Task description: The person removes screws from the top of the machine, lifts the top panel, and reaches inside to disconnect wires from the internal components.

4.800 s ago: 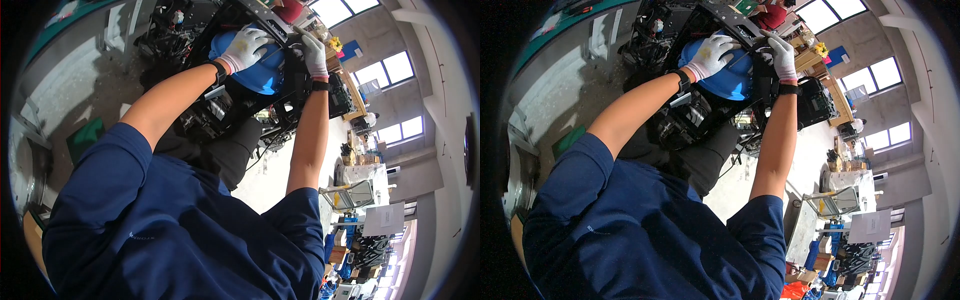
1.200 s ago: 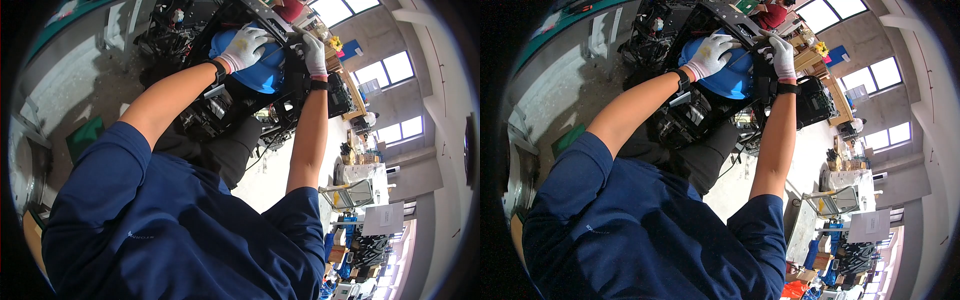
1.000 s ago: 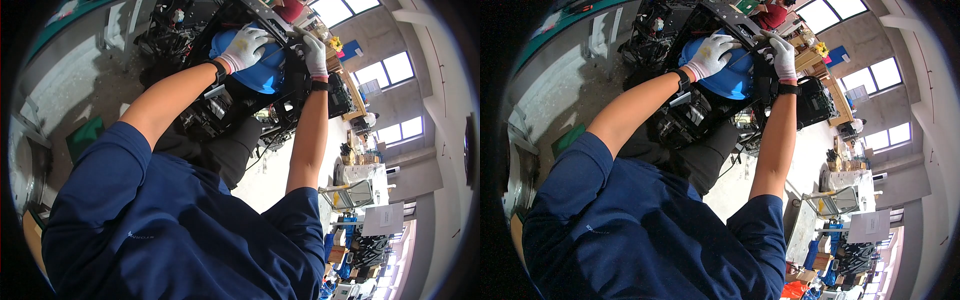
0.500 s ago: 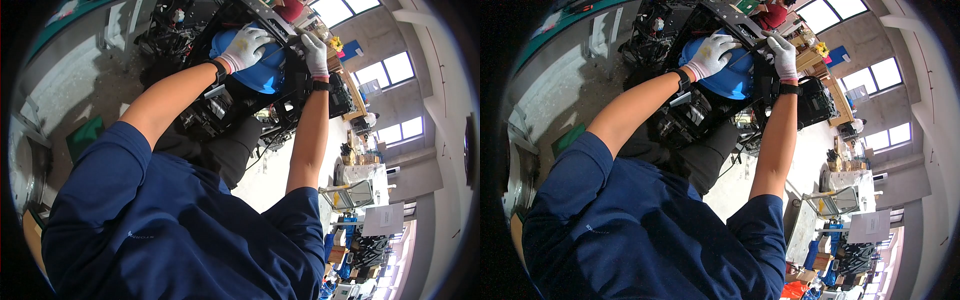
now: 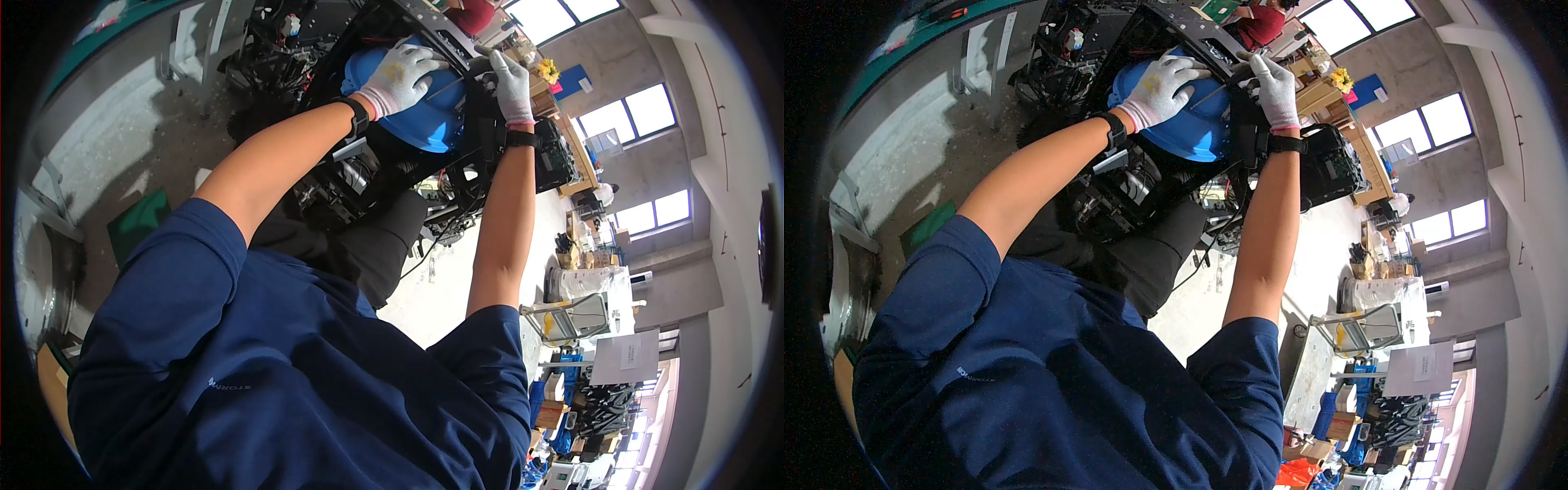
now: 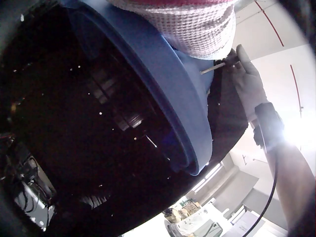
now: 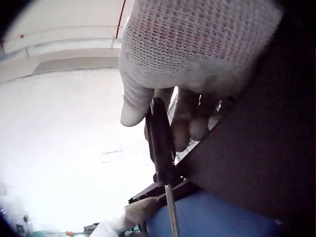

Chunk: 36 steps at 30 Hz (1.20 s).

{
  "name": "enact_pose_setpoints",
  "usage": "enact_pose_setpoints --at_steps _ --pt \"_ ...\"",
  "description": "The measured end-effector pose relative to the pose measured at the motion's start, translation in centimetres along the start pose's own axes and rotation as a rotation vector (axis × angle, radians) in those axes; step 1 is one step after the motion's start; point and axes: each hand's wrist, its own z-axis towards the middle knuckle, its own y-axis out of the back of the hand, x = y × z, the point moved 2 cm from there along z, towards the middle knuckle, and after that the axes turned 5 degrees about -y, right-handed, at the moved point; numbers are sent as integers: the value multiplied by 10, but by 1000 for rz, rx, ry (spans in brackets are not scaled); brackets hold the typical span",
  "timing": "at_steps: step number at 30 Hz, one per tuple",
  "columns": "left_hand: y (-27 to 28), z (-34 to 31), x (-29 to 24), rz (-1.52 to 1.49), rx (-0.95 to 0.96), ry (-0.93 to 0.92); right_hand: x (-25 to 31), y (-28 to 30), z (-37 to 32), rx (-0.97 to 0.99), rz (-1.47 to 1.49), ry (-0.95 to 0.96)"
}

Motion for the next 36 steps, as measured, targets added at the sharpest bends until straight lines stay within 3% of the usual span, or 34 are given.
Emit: enact_pose_setpoints --at_steps 5,8,15,36 --pt "3 0 -1 25 4 -11 3 0 0 138 202 -2" --pt "2 0 -2 30 -11 -18 3 0 1 132 157 67" --pt "3 1 -2 -1 -21 -24 -4 1 -1 92 265 10" --pt "-1 0 1 -2 -16 -26 -5 2 -1 -75 -27 -119"
